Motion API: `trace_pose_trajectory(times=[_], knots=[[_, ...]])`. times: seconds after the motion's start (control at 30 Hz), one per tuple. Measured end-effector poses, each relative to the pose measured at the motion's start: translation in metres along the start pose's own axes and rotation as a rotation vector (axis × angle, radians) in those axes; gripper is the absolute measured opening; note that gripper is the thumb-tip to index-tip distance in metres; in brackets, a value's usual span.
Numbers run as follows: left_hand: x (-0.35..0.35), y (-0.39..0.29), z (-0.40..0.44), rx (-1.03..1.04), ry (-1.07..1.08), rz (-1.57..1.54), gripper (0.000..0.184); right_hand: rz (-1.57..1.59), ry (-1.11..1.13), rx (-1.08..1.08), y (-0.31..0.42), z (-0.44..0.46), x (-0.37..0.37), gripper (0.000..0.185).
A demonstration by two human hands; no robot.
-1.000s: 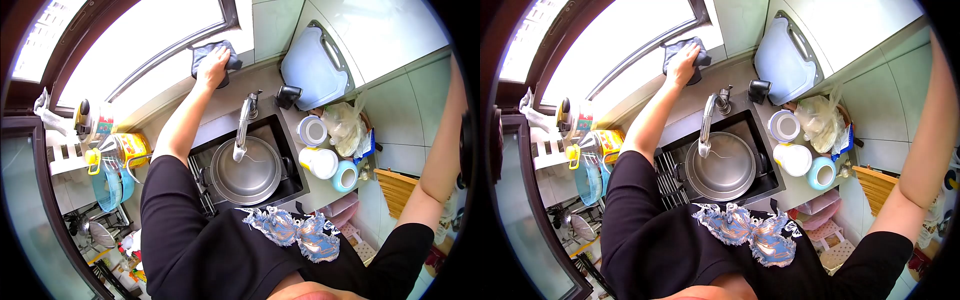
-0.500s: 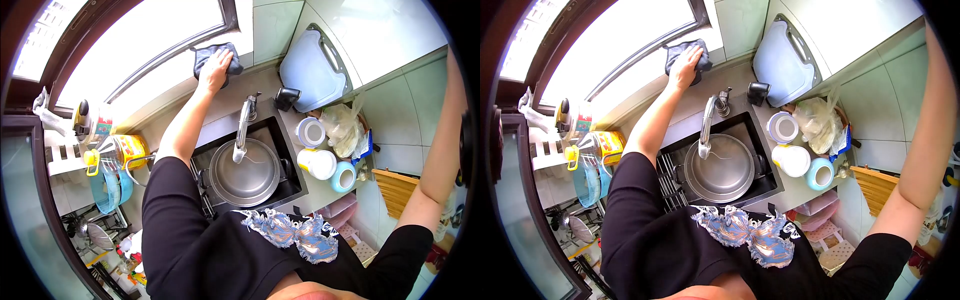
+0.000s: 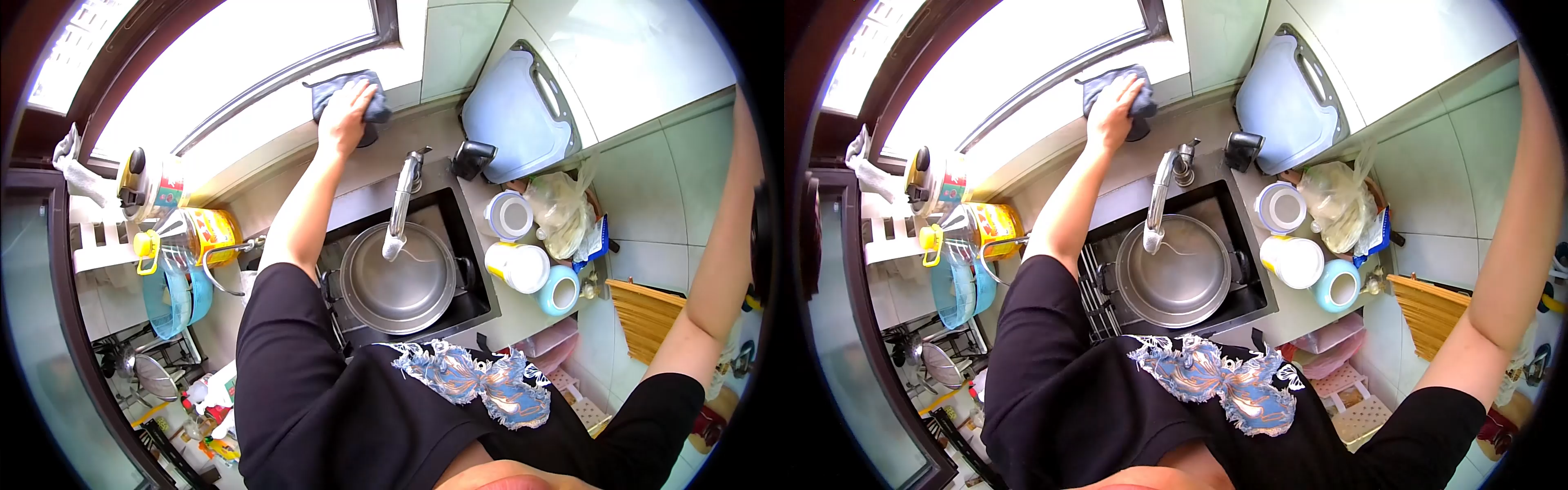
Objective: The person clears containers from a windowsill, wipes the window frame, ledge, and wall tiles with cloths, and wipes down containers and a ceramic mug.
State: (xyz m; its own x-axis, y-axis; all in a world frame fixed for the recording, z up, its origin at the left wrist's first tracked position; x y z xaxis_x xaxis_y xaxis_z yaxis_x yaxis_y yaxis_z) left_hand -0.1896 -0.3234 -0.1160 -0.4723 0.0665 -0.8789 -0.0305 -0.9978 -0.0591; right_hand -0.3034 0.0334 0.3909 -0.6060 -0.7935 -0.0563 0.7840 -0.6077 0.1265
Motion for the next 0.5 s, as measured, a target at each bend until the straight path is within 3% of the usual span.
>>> trace_pose_trajectory(times=[0.1, 0.17, 0.27, 0.33, 0.5], knots=[[-0.007, 0.005, -0.006, -0.102, -0.031, 0.127, 0.077, 0.091, -0.071, -0.152, 0.004, -0.002, 0.0, 0.079], [-0.005, -0.002, 0.007, -0.213, -0.042, 0.266, 0.067, 0.121, -0.085, -0.122, 0.004, -0.003, 0.0, 0.08], [0.005, -0.025, 0.051, -0.117, -0.223, 0.061, 0.049, 0.175, -0.133, -0.134, -0.004, 0.001, 0.006, 0.081], [0.034, -0.04, 0.071, -0.126, -0.293, 0.115, 0.05, 0.255, -0.087, -0.017, -0.045, 0.032, 0.006, 0.08], [0.037, -0.053, 0.058, -0.077, -0.393, 0.269, 0.059, 0.184, -0.122, -0.082, -0.058, 0.038, 0.007, 0.081]])
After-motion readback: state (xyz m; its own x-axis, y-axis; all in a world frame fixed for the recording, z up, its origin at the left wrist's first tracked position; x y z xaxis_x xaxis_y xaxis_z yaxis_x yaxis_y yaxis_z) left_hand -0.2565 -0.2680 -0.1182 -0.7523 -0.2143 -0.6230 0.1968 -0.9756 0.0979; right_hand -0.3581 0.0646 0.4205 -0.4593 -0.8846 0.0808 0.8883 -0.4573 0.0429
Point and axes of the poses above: each hand's wrist, its own z-axis towards the middle knuckle, its own x-axis out of the palm, y = z × x, the point moved 10 cm from there along z, towards the middle knuckle, and after that the axes turned 15 degrees about x, right-handed, at the moved point
